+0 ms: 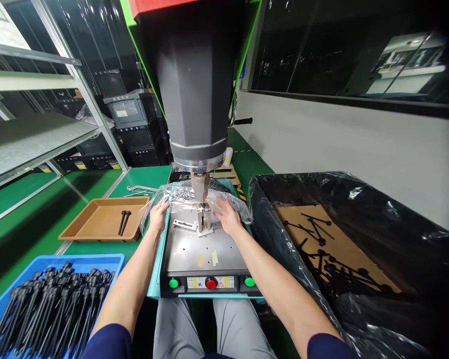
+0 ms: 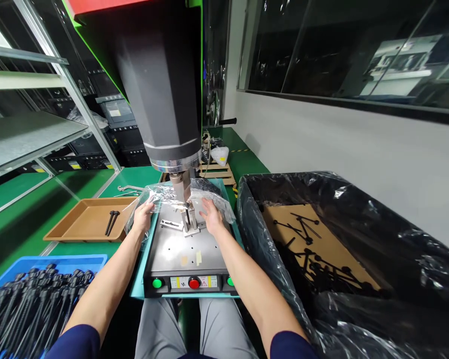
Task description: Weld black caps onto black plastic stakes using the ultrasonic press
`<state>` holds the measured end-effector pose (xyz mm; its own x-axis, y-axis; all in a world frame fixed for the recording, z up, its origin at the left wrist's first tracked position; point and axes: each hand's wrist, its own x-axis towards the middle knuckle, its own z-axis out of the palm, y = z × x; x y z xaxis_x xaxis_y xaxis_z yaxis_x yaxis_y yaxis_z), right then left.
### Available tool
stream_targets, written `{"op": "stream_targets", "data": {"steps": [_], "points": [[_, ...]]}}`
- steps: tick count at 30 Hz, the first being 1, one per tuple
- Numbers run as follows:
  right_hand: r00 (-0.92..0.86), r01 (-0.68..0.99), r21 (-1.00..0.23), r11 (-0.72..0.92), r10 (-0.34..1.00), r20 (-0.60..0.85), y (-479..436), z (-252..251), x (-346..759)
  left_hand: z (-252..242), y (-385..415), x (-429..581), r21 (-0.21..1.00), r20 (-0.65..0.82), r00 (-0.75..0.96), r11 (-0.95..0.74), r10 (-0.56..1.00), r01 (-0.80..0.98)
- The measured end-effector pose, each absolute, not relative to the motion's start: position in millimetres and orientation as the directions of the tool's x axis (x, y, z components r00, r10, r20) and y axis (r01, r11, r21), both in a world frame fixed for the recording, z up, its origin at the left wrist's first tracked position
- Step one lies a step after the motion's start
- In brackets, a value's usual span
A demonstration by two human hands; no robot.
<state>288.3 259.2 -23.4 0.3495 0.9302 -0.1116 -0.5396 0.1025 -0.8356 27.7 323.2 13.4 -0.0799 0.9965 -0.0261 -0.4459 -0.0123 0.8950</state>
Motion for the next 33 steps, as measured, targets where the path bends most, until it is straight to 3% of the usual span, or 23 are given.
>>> {"op": "stream_targets", "data": {"steps": [10, 16, 33], "points": [[0.273, -0.598, -0.801, 0.025, 0.946, -0.175, 248, -28, 286, -6, 293, 43, 0.794, -0.208, 0.018, 0.180, 0.978, -0.581], [0.251, -0.677, -0.735, 0.032, 0.949, -0.190, 242, -25, 289, -4, 281, 50, 0.791, -0.219, 0.041, 0.202, 0.975, -0.578], [0.196, -0.891, -0.455, -0.015, 0.889, -0.413, 223, -21, 298, -15, 268, 59, 0.801, -0.260, 0.040, 0.239, 0.965, -0.549]]}}
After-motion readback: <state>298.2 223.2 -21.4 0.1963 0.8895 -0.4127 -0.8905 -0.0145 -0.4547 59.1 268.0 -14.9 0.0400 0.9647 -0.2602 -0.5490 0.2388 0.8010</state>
